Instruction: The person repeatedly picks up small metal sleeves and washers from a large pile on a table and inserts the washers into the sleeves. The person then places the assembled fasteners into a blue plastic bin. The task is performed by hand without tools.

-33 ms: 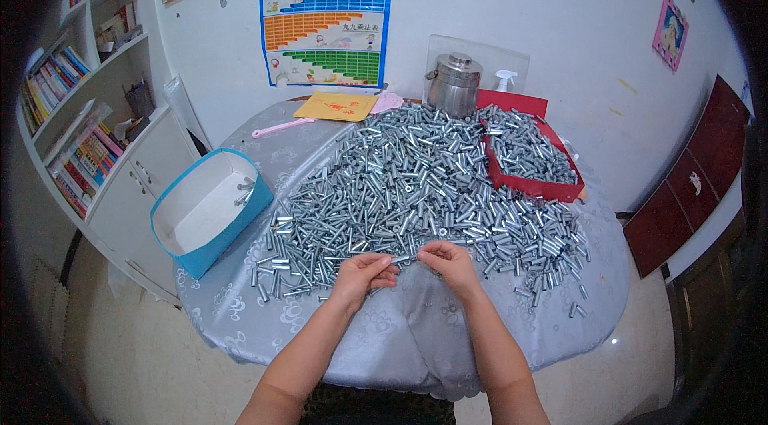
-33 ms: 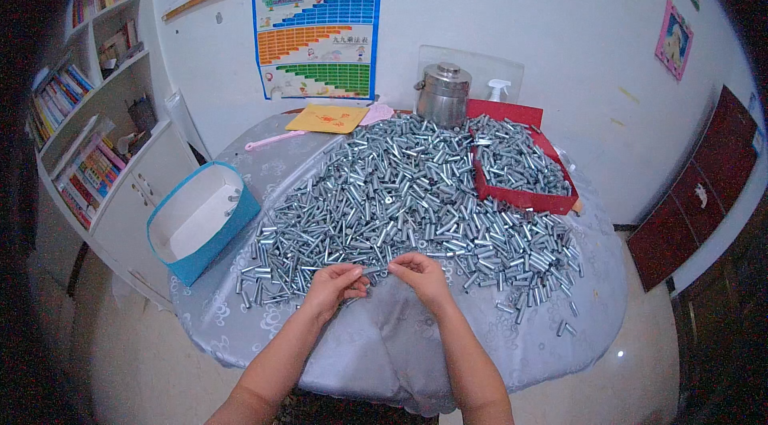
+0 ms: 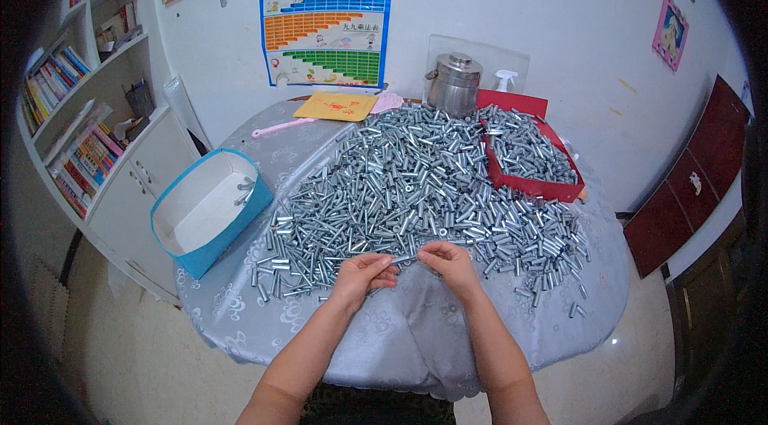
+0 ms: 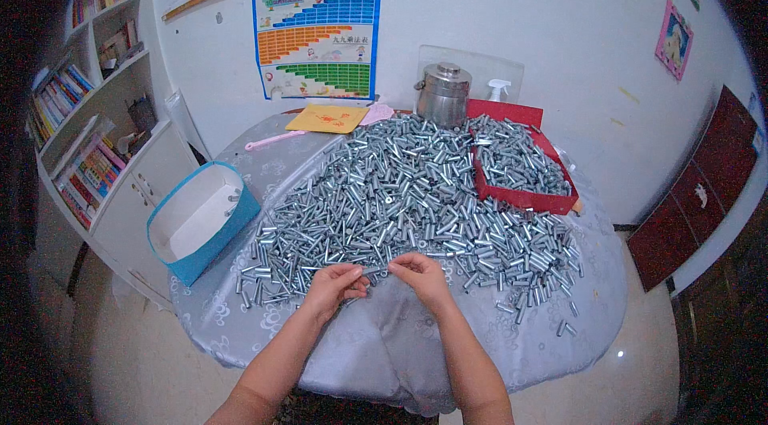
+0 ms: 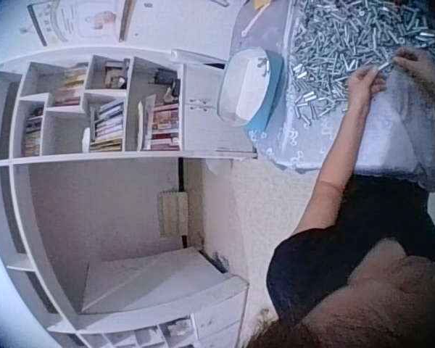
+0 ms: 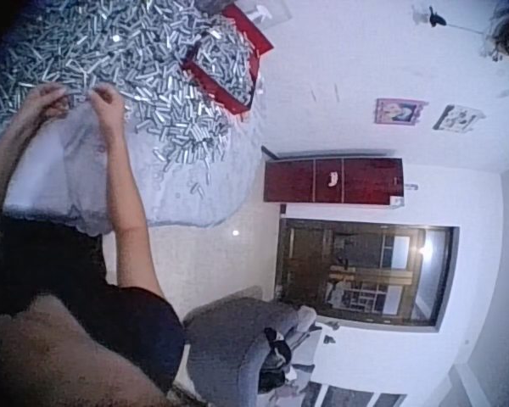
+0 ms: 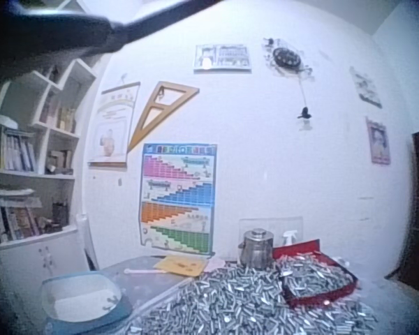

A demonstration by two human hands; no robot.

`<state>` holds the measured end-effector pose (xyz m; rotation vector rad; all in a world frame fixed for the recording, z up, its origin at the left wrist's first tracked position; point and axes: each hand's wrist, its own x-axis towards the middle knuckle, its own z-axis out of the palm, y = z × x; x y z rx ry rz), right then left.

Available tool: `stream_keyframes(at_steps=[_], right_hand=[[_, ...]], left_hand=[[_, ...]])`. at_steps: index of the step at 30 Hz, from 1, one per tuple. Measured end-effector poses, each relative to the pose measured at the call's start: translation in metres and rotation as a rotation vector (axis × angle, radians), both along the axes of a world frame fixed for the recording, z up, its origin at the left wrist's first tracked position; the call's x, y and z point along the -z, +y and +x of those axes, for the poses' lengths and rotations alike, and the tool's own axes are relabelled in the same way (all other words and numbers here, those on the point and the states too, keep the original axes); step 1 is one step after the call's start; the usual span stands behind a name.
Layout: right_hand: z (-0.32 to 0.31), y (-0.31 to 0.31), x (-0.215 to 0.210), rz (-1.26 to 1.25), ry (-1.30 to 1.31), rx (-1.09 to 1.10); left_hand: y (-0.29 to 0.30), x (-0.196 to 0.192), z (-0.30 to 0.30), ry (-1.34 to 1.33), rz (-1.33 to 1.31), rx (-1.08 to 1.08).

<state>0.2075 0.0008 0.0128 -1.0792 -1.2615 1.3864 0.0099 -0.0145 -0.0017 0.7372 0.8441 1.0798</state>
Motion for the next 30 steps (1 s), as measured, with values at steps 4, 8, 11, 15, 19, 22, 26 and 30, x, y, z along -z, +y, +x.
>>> stream_keyframes(at_steps=[4,8,11,15,19,22,26,30], right_hand=[[0.000,0.000,0.003,0.142,-0.158,0.017],[-0.004,-0.004,-0.005,0.098,-0.155,-0.038],[-0.005,-0.004,-0.005,0.101,-0.200,-0.042],[-0.007,-0.004,0.004,0.310,-0.524,0.008],[-0.011,-0.008,0.005,0.615,-0.911,0.000],[-0.009,-0.002,0.016,0.644,-0.943,-0.016],[-0.008,-0.003,0.014,0.653,-0.949,-0.001],[-0.009,-0.003,0.013,0.660,-0.961,-0.005]], left_hand=[[0.000,-0.002,0.000,-0.008,-0.018,0.020],[0.000,0.001,-0.001,-0.037,-0.053,0.065],[0.001,0.002,-0.002,-0.059,-0.048,0.090],[0.001,0.001,-0.002,-0.111,-0.055,0.087],[0.003,0.006,-0.004,-0.155,-0.062,0.072],[0.004,0.005,-0.006,-0.275,-0.064,0.070],[0.004,0.004,-0.009,-0.422,-0.076,0.035],[0.004,0.002,-0.009,-0.441,-0.075,0.011]])
